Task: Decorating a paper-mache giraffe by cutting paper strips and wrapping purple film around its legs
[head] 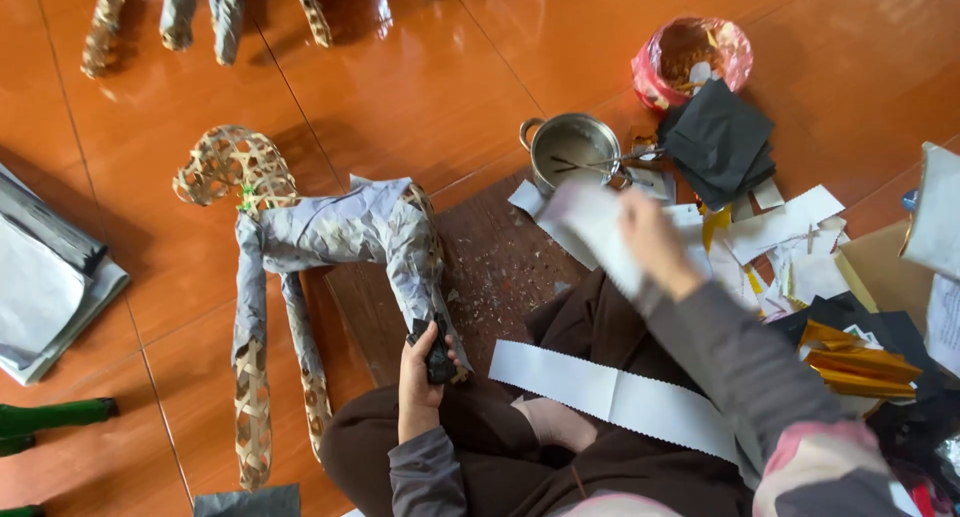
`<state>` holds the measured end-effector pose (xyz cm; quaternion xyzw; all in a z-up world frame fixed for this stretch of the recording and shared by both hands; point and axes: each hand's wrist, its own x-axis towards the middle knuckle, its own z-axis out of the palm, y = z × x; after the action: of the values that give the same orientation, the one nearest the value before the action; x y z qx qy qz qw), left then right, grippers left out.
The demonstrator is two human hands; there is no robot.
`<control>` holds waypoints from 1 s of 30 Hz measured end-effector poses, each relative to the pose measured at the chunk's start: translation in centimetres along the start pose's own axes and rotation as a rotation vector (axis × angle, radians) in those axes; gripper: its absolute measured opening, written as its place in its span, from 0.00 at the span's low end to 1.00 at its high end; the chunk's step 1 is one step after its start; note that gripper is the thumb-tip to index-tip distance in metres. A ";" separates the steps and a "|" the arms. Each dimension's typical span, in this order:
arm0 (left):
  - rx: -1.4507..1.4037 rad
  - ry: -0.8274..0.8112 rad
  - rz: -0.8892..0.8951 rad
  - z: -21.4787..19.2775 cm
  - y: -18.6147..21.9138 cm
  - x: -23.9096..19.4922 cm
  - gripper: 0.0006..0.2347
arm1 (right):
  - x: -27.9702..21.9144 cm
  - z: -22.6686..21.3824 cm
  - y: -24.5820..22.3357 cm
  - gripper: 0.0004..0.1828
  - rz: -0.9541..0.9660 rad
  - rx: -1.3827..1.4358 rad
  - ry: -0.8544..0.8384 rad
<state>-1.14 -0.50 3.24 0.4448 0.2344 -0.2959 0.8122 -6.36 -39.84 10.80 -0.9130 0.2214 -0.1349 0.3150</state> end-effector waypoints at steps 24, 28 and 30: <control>-0.062 0.044 -0.076 2.4 0.5 -1.0 0.08 | 18.6 12.2 -2.3 0.12 0.484 -0.011 -0.610; -0.087 0.076 -0.104 3.3 1.1 -1.7 0.09 | 17.8 10.2 -4.2 0.28 0.581 0.050 -0.564; -0.097 0.081 -0.119 3.5 1.3 -1.7 0.09 | 17.6 10.8 -4.0 0.36 0.590 0.083 -0.592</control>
<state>-1.08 -2.48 6.81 0.4018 0.3074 -0.3137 0.8035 14.34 -40.07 7.01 -0.7963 0.3679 0.2203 0.4266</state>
